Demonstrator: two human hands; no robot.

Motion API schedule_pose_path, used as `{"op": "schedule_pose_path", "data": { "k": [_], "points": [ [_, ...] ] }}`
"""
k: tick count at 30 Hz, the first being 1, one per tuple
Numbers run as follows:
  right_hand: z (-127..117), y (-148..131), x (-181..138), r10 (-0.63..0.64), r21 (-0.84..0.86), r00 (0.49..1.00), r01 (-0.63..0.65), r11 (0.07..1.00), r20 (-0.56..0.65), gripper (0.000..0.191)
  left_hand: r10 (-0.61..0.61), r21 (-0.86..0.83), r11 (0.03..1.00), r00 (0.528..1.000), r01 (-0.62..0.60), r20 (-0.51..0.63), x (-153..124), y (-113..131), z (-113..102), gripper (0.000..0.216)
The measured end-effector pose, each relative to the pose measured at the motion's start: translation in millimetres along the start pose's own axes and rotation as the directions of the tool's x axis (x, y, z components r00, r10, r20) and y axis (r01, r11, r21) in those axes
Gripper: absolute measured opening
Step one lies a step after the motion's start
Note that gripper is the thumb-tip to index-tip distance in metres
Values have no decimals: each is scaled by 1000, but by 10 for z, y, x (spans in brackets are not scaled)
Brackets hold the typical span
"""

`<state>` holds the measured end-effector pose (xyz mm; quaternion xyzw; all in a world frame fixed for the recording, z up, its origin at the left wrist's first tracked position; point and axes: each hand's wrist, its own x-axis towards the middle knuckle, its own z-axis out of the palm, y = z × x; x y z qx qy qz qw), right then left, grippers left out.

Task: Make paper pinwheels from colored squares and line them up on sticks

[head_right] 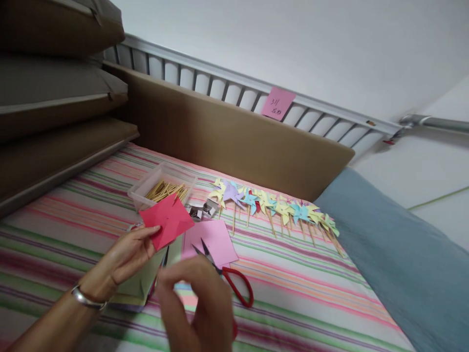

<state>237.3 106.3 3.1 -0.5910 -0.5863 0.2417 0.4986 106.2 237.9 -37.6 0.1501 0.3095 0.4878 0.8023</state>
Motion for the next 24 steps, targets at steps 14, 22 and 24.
{"op": "schedule_pose_path", "data": {
  "k": [14, 22, 24],
  "points": [
    [544, 641, 417, 394, 516, 916, -304, 801, -73, 30, -40, -66, 997, 999, 40, 1, -34, -326, 112, 13],
    [527, 683, 395, 348, 471, 937, -298, 830, -21, 26, -44, 36, 998, 999, 43, 9, 7, -277, 66, 6],
    [528, 705, 380, 302, 394, 953, -270, 878, -18, 26, -14, 58, 998, 1000, 16, -26, 22, -275, 44, 6]
  ]
}}
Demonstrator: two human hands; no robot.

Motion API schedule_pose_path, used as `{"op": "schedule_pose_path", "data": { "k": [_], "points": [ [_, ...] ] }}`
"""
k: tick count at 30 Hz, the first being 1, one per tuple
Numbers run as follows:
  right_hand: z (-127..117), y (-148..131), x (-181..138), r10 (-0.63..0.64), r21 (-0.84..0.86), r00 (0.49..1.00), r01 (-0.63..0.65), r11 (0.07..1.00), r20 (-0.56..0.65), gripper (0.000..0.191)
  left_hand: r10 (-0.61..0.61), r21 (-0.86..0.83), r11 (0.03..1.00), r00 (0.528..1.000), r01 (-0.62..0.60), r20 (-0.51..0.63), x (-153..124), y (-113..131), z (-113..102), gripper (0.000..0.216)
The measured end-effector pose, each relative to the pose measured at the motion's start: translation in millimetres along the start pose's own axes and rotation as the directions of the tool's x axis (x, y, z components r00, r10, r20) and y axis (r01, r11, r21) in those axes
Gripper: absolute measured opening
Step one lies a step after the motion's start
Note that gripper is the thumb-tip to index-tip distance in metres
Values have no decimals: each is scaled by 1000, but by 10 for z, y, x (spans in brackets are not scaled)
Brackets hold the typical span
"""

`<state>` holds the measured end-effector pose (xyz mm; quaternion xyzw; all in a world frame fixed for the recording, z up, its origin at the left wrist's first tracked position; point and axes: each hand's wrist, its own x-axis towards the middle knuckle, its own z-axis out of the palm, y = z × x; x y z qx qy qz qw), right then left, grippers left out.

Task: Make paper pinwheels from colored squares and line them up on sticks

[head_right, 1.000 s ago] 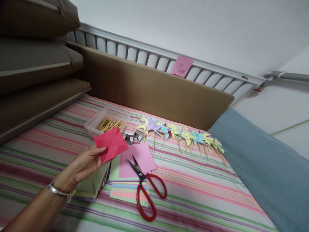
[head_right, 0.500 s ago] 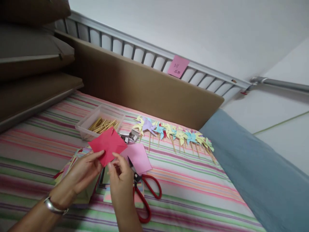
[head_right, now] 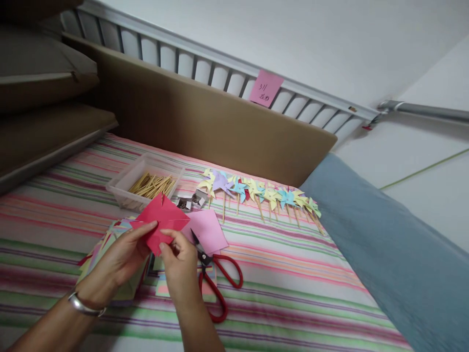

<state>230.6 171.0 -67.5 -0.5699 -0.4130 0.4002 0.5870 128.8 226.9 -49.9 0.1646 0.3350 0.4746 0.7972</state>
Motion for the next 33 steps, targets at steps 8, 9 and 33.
{"op": "schedule_pose_path", "data": {
  "k": [8, 9, 33],
  "points": [
    [-18, -4, -3, -226, -323, 971, 241, 915, 83, 30, 38, 17, 999, 998, -37, -43, 18, 8, -31, 10],
    [-14, -11, -8, -240, -347, 966, 258, 902, 95, 33, 38, 13, 999, 998, -38, -43, 16, 9, -30, 10],
    [-105, -94, 26, -221, -444, 973, 170, 880, -64, 6, 79, 171, 982, 997, -74, -22, -5, -54, -48, 11]
  ]
}}
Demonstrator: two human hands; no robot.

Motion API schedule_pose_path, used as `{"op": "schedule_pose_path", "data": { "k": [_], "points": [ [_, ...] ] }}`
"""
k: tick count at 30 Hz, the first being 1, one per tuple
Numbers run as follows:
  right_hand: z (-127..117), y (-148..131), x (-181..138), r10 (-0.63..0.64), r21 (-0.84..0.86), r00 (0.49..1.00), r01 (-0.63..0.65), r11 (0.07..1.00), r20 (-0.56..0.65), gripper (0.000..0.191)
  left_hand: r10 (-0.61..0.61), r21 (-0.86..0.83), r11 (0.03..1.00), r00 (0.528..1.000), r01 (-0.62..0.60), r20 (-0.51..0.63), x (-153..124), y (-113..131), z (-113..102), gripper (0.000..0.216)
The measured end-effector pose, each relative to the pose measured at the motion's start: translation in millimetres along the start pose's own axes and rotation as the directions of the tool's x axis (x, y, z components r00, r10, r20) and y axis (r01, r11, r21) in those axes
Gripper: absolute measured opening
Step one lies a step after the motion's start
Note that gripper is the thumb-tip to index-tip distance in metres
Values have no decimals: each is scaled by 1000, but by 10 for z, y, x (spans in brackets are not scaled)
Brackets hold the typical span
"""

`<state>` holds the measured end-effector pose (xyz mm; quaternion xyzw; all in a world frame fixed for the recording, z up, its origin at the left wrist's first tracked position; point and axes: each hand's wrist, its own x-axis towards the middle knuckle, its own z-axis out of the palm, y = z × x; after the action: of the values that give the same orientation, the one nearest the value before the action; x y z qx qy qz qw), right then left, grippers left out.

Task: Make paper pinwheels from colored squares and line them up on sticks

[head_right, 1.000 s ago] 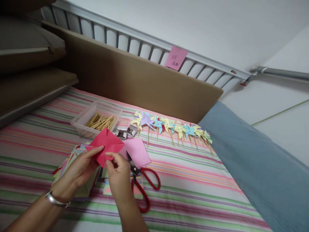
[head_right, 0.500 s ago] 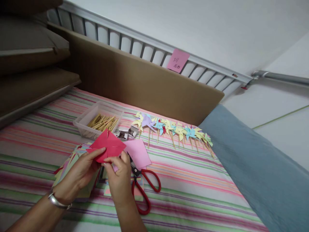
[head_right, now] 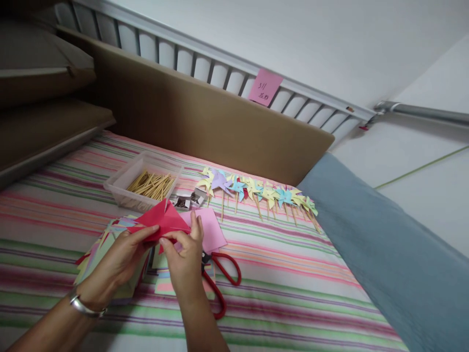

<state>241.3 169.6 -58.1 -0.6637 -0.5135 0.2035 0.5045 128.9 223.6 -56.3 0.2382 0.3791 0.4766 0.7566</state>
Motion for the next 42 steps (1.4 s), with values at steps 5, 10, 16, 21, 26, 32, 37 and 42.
{"op": "schedule_pose_path", "data": {
  "k": [5, 10, 16, 21, 26, 32, 37, 42],
  "points": [
    [-21, 18, 28, 38, 5, 999, -38, 999, -4, 5, 39, 59, 997, 997, -43, 69, -25, -29, 32, 6],
    [-20, 34, 45, 113, 6, 994, -113, 994, -6, 3, 40, 65, 997, 991, -49, 128, -23, -80, 37, 13],
    [-44, 7, 44, 155, 1, 988, -155, 988, -8, 2, 19, 29, 999, 990, -23, 138, -18, -123, 15, 7],
    [-39, 16, 52, 175, 5, 984, -174, 985, -22, 2, 16, 29, 999, 989, -20, 147, -43, -118, 43, 12],
    [-16, 28, 49, 160, -8, 987, -160, 987, -34, 3, 47, 102, 993, 991, -60, 128, -51, -134, 58, 23],
    [-180, -5, 123, 207, 91, 978, -203, 975, -39, 36, -8, 122, 993, 997, -1, 76, -21, -74, 24, 15],
    [-337, 50, 209, 327, 256, 935, -352, 900, 134, 46, -115, 207, 974, 985, 87, 127, -60, -8, 45, 10],
    [-324, 61, 190, 306, 419, 871, -459, 783, 383, 50, -183, 304, 945, 964, 119, 193, -107, -80, 51, 7]
  ]
}}
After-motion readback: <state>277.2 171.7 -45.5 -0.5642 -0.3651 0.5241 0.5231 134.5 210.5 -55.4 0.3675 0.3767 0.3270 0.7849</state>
